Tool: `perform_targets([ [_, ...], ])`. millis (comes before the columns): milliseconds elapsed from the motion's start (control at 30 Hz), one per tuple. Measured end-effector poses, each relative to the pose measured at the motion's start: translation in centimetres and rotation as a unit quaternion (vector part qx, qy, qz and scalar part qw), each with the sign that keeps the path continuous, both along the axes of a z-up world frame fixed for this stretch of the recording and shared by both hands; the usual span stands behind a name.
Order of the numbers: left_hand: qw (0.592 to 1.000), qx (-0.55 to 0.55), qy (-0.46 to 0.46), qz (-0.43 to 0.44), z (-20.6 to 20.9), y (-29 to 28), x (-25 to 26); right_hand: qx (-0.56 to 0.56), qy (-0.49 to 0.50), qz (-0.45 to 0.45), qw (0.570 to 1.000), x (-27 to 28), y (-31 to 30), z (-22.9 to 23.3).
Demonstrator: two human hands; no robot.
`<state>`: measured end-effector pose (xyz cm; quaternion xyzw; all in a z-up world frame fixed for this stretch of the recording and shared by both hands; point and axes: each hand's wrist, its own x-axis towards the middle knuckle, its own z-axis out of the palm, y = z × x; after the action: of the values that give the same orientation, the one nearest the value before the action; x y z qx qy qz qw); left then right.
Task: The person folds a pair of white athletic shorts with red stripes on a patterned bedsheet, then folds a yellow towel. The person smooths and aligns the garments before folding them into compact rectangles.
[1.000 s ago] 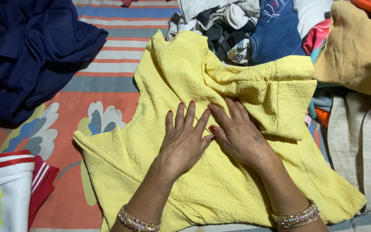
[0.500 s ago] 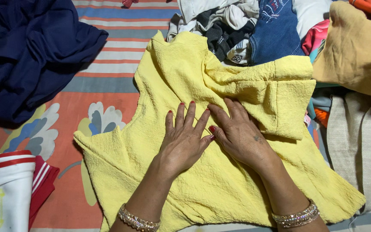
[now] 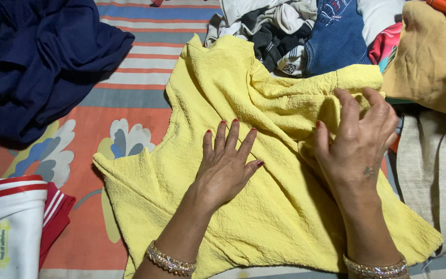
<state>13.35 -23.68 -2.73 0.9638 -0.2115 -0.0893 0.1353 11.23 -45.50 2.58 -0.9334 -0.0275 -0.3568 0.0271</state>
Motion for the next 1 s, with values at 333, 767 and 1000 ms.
perform_targets([
  [333,1.0,0.002,0.009,0.002,0.1,-0.1,0.1,0.101,0.045,0.015,0.994,0.4,-1.4,-0.4],
  [767,1.0,0.01,0.02,0.001,0.3,-0.1,0.0,0.013,-0.018,-0.027,0.999,0.6,-1.7,-0.4],
  [1000,1.0,0.001,0.007,0.002,0.3,-0.1,0.0,0.152,0.054,-0.027,0.987,0.6,-2.1,-0.7],
])
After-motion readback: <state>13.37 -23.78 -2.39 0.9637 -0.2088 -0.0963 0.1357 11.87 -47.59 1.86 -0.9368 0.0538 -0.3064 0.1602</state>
